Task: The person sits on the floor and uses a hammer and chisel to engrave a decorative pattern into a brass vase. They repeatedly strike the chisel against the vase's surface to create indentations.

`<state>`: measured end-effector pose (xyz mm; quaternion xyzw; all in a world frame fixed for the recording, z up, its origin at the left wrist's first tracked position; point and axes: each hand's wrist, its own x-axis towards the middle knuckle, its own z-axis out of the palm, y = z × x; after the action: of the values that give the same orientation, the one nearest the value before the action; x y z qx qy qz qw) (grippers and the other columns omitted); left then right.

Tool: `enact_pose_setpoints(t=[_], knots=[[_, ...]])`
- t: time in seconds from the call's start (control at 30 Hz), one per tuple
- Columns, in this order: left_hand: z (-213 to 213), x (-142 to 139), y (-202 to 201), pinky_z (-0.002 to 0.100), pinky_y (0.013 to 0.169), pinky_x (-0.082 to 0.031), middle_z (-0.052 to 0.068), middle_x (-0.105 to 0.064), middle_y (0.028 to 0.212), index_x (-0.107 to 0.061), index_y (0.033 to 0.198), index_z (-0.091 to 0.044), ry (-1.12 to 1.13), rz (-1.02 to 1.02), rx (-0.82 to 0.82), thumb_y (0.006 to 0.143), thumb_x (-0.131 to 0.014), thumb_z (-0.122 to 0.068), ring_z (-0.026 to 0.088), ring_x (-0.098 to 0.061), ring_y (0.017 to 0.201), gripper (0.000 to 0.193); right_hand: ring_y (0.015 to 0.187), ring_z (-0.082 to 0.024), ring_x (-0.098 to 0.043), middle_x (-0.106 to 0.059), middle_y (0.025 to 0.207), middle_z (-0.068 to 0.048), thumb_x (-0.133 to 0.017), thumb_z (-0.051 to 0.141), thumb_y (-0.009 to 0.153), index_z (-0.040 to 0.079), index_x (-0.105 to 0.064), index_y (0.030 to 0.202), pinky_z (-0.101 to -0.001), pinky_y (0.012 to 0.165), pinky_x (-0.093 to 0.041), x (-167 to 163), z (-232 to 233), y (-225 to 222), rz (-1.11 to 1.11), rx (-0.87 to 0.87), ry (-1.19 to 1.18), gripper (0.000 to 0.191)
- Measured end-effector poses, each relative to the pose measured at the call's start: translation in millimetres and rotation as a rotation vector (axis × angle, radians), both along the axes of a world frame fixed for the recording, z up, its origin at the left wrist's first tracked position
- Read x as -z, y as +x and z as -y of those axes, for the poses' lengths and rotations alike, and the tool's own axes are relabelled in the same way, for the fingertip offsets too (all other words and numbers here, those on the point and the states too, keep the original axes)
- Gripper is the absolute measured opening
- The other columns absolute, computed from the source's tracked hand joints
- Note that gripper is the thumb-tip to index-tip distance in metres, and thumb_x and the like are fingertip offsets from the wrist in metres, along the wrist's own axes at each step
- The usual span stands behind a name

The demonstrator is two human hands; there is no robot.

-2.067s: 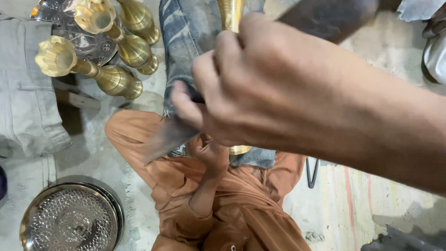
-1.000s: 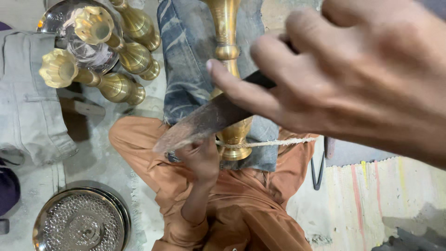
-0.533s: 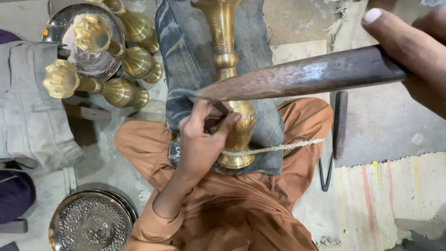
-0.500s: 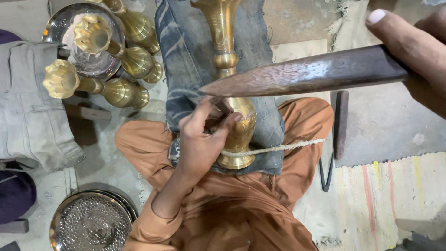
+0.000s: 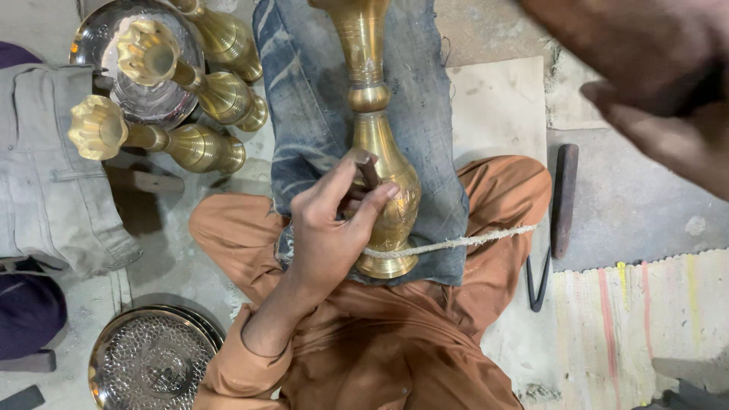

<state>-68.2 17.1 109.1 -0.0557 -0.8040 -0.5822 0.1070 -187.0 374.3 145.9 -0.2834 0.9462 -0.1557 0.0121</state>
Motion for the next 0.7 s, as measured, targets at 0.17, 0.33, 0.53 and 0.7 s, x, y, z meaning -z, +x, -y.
enact_pose_setpoints(t=[0.17,0.33,0.53,0.7], knots=[[4,1,-4,0.028,0.067,-0.060,0.015,-0.075,0.101,-0.065,0.121,0.003,-0.096,-0.048,0.036,0.092,-0.082,-0.009,0.018,-0.077,0.079,0.035,0.078,-0.028,-0.071,-0.070,0.090,-0.016,-0.086,0.014,0.083,0.001,-0.060,0.136,-0.0363,0.070,-0.057,-33,40,11,-0.195,-0.101,0.113,0.060],[10,-8,-10,0.033,0.074,-0.059,0.018,-0.075,0.108,-0.065,0.122,0.003,-0.130,-0.066,0.140,0.095,-0.079,-0.011,0.027,-0.078,0.090,0.033,0.067,-0.031,-0.071,-0.073,0.089,-0.016,-0.088,0.018,0.078,0.005,-0.063,0.134,-0.0393,0.060,-0.055,-44,63,22,-0.202,-0.106,0.171,0.062],[15,-17,-21,0.036,0.078,-0.059,0.020,-0.073,0.111,-0.065,0.126,0.003,-0.168,-0.068,0.285,0.096,-0.076,-0.013,0.034,-0.076,0.095,0.036,0.081,-0.033,-0.072,-0.070,0.097,-0.021,-0.083,0.013,0.082,0.002,-0.058,0.137,-0.0394,0.071,-0.056,-14,48,38,-0.115,-0.034,-0.151,0.062],[18,-20,-26,0.038,0.078,-0.059,0.019,-0.073,0.109,-0.065,0.126,0.001,-0.190,-0.096,0.366,0.095,-0.077,-0.013,0.036,-0.074,0.097,0.036,0.067,-0.027,-0.066,-0.066,0.086,-0.015,-0.087,0.018,0.082,0.000,-0.059,0.119,-0.0349,0.063,-0.054,11,42,54,-0.034,0.225,-0.172,0.050]])
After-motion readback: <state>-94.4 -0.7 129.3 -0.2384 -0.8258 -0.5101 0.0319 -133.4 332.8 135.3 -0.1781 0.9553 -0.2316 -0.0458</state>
